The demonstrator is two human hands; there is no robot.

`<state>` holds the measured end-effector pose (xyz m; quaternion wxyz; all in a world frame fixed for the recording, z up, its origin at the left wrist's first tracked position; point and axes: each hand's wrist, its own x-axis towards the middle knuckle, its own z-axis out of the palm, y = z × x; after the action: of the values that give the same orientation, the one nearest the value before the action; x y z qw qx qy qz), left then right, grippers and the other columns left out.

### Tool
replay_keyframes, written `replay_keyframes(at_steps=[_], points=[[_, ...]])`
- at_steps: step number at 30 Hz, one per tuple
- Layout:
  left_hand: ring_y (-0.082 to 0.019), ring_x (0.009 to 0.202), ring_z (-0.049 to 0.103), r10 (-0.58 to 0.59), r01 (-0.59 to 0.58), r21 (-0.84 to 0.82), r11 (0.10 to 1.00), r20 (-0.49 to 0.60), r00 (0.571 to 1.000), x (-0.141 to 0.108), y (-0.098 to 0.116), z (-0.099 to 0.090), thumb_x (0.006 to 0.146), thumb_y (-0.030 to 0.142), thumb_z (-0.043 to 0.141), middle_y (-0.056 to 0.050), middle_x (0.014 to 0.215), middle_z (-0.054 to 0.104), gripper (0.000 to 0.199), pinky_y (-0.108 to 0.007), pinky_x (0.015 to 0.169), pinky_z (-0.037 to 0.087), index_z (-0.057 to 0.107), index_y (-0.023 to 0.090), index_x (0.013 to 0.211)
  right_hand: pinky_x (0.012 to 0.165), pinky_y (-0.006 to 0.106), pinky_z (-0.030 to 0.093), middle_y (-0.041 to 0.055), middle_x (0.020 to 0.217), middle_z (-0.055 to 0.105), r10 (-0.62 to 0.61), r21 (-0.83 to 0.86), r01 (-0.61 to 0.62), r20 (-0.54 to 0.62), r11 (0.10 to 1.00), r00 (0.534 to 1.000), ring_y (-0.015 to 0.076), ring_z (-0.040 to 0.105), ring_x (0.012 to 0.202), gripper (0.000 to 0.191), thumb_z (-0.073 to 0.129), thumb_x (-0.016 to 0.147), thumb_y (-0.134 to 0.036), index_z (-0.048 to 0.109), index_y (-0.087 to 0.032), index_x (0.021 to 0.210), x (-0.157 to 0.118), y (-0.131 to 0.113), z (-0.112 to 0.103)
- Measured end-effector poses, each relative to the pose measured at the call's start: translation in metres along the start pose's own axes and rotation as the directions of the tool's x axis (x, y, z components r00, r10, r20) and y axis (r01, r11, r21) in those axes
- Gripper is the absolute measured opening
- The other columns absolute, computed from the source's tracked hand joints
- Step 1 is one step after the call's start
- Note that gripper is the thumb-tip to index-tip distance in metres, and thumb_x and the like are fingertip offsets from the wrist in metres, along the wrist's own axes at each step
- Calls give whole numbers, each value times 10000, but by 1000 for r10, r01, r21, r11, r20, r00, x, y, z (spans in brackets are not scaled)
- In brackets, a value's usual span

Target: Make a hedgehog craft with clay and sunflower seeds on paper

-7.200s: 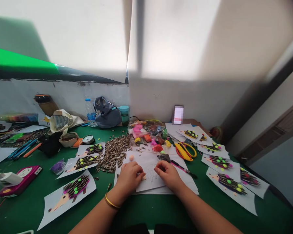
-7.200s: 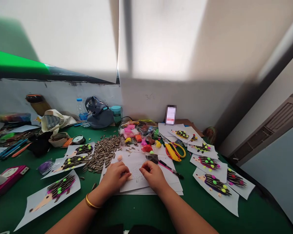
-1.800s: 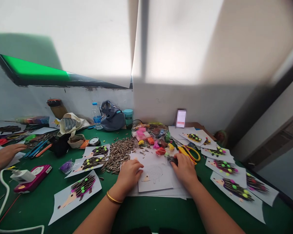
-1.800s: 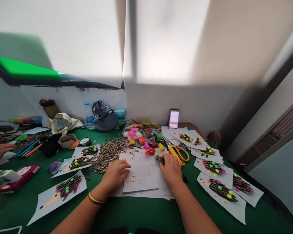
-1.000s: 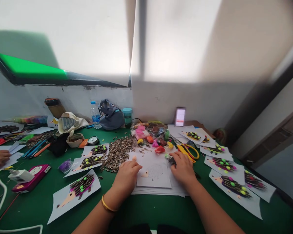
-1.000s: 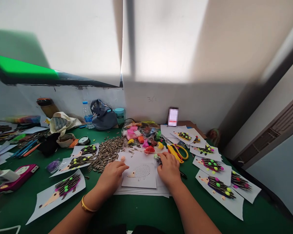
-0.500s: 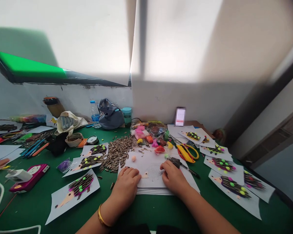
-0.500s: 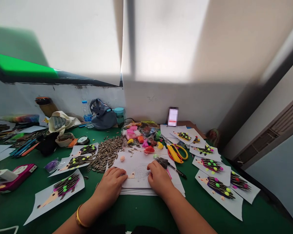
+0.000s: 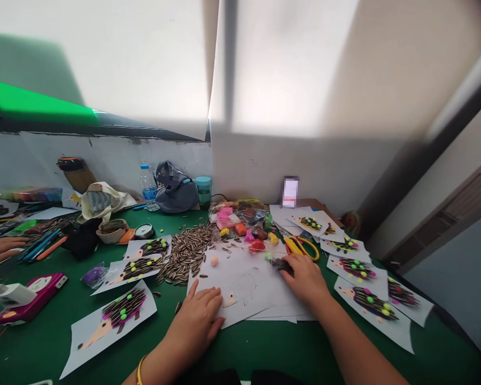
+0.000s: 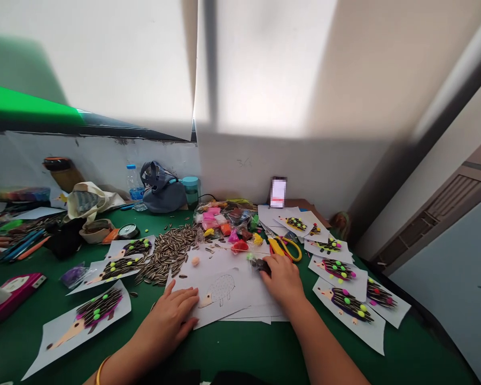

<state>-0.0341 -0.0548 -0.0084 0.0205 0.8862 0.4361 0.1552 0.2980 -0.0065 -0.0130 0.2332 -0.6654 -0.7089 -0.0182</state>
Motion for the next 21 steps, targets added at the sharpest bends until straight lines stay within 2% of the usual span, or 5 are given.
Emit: replay_keyframes(at_steps=[6,11,14,17,21], points=[[-309,1133,607,39,-39,13,999,-12,999,-3,0,-1,818,295,661,-105,1240,663,351,-601,1088,379,653,192,1154,992,386,403,106,1254,597,31,28,-28,-115,999,993,266,518,1186,359,508,908,-335,604,-186,1220,30,12,-9],[-329,1230,554,54,-53,35,998,-4,999,0,0,3,811,341,672,-132,1344,594,367,-577,1092,395,652,190,1145,932,363,428,125,1243,586,99,-37,-103,-86,994,991,265,550,1136,354,495,930,-363,595,-166,1206,35,12,-14],[-335,1315,482,70,-72,42,997,32,997,0,-1,6,808,343,675,-154,1440,506,414,-575,1104,379,632,179,1185,800,335,441,100,1012,648,70,-136,-64,39,989,997,247,604,967,221,494,934,-347,643,-189,975,13,3,-13],[-331,1274,519,78,-82,42,996,78,994,1,2,6,811,359,672,-149,1401,550,511,-619,1107,341,578,191,1285,701,316,419,107,949,651,49,-222,5,235,975,971,251,614,910,137,516,899,-219,637,-184,954,-7,-8,-12],[-328,1169,570,29,-33,43,999,85,996,9,15,3,785,388,701,-117,1326,612,514,-633,1118,303,607,206,1256,652,307,385,138,928,654,103,-261,-20,309,965,946,253,623,879,260,425,862,-47,639,-159,957,-9,-15,-13]])
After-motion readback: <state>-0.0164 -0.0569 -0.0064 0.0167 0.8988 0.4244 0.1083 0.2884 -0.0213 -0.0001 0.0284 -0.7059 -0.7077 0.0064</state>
